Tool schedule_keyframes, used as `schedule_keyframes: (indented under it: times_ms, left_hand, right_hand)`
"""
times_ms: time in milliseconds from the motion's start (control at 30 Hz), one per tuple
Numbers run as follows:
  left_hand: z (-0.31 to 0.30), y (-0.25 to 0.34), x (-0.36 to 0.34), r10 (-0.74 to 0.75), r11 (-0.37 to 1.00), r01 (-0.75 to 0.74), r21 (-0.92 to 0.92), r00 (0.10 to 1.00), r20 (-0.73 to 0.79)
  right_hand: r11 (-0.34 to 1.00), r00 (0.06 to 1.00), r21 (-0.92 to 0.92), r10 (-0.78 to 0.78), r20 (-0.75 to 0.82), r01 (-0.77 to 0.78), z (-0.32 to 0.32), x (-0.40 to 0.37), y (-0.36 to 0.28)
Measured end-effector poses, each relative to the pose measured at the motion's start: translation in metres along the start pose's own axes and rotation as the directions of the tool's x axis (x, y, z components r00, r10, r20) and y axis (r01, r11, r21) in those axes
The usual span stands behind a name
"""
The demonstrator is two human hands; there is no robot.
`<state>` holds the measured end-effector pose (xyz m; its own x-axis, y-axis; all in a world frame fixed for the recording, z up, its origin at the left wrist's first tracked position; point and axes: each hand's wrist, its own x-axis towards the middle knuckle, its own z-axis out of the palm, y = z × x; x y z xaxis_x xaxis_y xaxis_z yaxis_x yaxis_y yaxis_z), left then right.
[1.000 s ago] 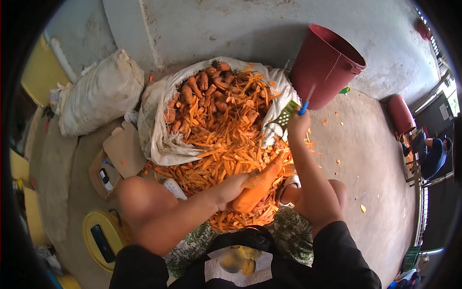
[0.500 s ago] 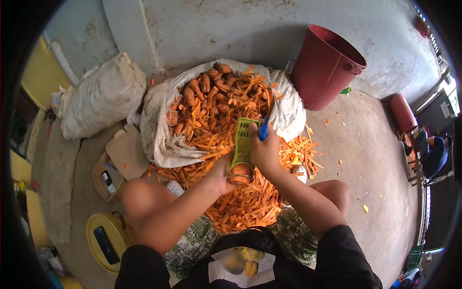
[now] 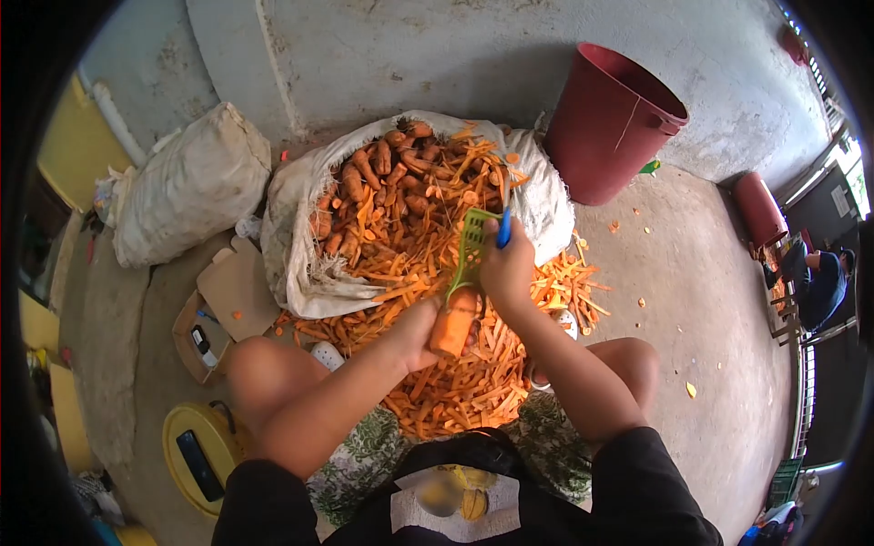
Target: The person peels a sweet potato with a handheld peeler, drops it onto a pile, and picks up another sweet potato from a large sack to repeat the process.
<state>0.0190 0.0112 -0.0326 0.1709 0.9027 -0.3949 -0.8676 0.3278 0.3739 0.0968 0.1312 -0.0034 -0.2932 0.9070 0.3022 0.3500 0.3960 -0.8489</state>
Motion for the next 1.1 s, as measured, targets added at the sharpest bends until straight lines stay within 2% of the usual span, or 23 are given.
schedule_keyframes:
  times_ms: [33,67,100,133,167,200,267,300,367,500,533,600,667,733,800,833,867,900,933,1000,1033,1067,1100]
  left_hand:
    - [-0.002,-0.001,0.0,-0.039,0.999,0.038,0.025,0.999,0.03]
    - [-0.002,-0.002,-0.002,-0.044,0.999,0.043,0.028,0.999,0.028]
    - [-0.001,-0.003,-0.006,-0.057,0.993,0.045,0.105,0.992,0.112]
    - [0.004,-0.003,-0.009,-0.073,0.982,0.036,0.184,0.978,0.197]
    - [0.023,-0.004,-0.024,-0.141,0.95,0.079,0.302,0.972,0.19]
    - [0.029,-0.011,-0.029,-0.207,0.97,0.17,0.176,0.954,0.219]
    - [0.03,-0.013,-0.028,0.02,0.931,-0.063,0.359,0.992,0.121]
    - [0.023,-0.009,-0.025,0.019,0.931,-0.062,0.359,0.993,0.12]
    - [0.003,0.004,-0.017,0.052,0.882,-0.05,0.468,0.999,0.009]
    - [0.006,0.013,-0.017,0.115,0.896,-0.068,0.439,0.99,-0.082]
    - [0.01,0.013,-0.017,0.121,0.908,-0.058,0.415,0.984,-0.128]
    - [0.015,0.014,-0.017,0.131,0.931,-0.044,0.363,0.967,-0.22]
    - [0.003,0.013,-0.012,0.106,0.949,-0.03,0.314,0.969,-0.225]
    - [-0.004,0.016,-0.01,0.081,0.963,-0.017,0.269,0.97,-0.228]
    - [-0.006,0.02,-0.01,0.049,0.956,-0.011,0.292,0.991,-0.123]
    - [-0.004,0.019,-0.009,0.05,0.956,-0.012,0.293,0.991,-0.123]
    - [-0.001,0.017,-0.007,0.243,0.85,-0.134,0.509,0.958,-0.154]
    - [0.001,0.016,-0.006,0.431,0.679,-0.219,0.701,0.892,-0.138]
    - [0.0,0.019,-0.007,0.434,0.677,-0.221,0.702,0.89,-0.137]
    - [-0.008,0.032,-0.008,0.542,0.361,-0.262,0.895,0.84,0.028]
    - [-0.01,0.036,-0.009,0.564,0.352,-0.278,0.894,0.825,0.034]
    - [-0.01,0.038,-0.012,0.569,0.352,-0.282,0.893,0.821,0.035]
    - [0.002,0.042,-0.022,0.589,0.202,-0.182,0.962,0.808,0.029]
  right_hand:
    - [0.996,0.997,0.061,0.069,-0.029,-0.067,-0.003,0.009,0.003]
    - [0.984,0.985,-0.054,0.171,-0.035,-0.172,-0.01,0.018,0.006]
    - [0.989,0.979,0.019,0.145,-0.141,-0.144,-0.011,0.033,0.026]
    - [0.991,0.955,0.016,0.136,-0.263,-0.136,-0.013,0.052,0.049]
    - [0.984,0.929,-0.126,0.074,-0.364,-0.127,-0.022,0.064,0.059]
    - [0.978,0.907,-0.054,0.165,-0.388,-0.201,-0.028,0.075,0.07]
    - [0.968,0.901,0.042,0.248,-0.356,-0.249,-0.034,0.09,0.09]
    - [0.967,0.901,0.042,0.248,-0.356,-0.25,-0.033,0.088,0.087]
    - [0.961,0.939,0.215,0.227,-0.257,-0.174,-0.029,0.078,0.068]
    - [0.919,0.966,0.326,0.252,-0.053,-0.222,-0.022,0.048,0.019]
    - [0.872,0.962,0.417,0.273,0.02,-0.256,-0.021,0.04,0.009]
    - [0.903,0.968,0.348,0.234,0.088,-0.25,-0.02,0.028,-0.003]
    - [0.907,0.974,0.357,0.198,0.107,-0.223,-0.015,0.015,-0.008]
    - [0.954,0.99,0.285,0.062,0.126,-0.096,-0.014,0.005,-0.013]
    - [0.956,0.993,0.284,0.035,0.115,-0.067,-0.014,0.004,-0.015]
    - [0.945,0.99,0.306,0.088,0.113,-0.119,-0.015,0.009,-0.013]
    - [0.929,0.984,0.328,0.14,0.112,-0.17,-0.018,0.015,-0.01]
    - [0.961,0.976,0.205,0.155,0.156,-0.186,-0.027,0.024,-0.007]
    - [0.961,0.976,0.207,0.152,0.156,-0.183,-0.034,0.028,-0.006]
    - [0.97,0.901,0.104,0.16,0.403,-0.219,-0.046,0.035,-0.006]
    - [0.989,0.839,0.062,0.082,0.538,-0.136,-0.052,0.036,-0.002]
    - [0.99,0.838,0.061,0.077,0.54,-0.13,-0.053,0.032,-0.001]
    - [0.995,0.788,-0.039,-0.052,0.614,0.095,-0.056,0.025,-0.005]
